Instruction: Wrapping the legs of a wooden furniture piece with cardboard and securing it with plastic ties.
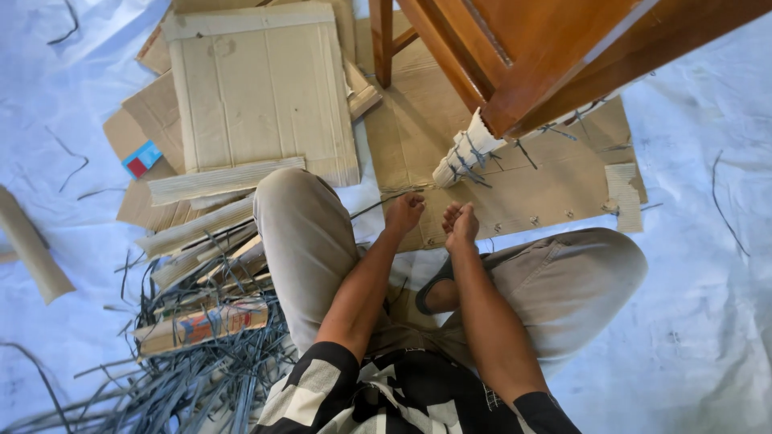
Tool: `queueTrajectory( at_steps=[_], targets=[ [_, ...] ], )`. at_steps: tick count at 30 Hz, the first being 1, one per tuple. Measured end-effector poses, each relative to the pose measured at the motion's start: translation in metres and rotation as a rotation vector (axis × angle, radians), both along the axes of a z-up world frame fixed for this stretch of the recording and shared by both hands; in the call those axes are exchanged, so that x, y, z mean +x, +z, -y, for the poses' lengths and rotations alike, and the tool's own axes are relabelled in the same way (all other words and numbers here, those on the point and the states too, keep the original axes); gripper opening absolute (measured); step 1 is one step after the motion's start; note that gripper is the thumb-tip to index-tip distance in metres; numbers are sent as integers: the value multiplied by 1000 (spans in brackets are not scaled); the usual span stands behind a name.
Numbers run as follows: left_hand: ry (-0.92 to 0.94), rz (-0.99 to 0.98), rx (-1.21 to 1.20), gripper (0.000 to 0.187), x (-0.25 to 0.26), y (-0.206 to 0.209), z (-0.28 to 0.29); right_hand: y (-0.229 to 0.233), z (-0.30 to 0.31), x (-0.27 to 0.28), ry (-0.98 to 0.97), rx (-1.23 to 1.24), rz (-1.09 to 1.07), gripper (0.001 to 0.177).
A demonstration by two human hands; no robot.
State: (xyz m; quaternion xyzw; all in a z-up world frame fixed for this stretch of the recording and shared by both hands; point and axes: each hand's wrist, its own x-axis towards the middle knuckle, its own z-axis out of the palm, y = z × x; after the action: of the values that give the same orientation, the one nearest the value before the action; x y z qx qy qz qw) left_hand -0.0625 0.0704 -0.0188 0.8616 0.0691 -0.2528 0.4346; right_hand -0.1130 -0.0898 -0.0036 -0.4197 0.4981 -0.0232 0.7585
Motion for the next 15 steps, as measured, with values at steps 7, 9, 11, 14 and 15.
queueTrajectory(
  at_steps=[7, 9, 11, 14, 15],
  targets=[
    [46, -1, 86, 30, -7, 6, -35, -26, -27, 9, 274, -33, -11, 33],
    [53, 35, 87, 32, -14, 27, -44, -13, -41, 12, 327, -45, 6, 30],
    [101, 39, 91, 31, -17, 29, -53, -10, -56, 16, 371, -26, 10, 29],
    [161, 34, 104, 30, -24, 41, -69, -7, -82, 24, 452, -12, 17, 28],
    [170, 27, 112, 30, -27, 46, -74, -7, -91, 25, 487, -19, 22, 28]
  ],
)
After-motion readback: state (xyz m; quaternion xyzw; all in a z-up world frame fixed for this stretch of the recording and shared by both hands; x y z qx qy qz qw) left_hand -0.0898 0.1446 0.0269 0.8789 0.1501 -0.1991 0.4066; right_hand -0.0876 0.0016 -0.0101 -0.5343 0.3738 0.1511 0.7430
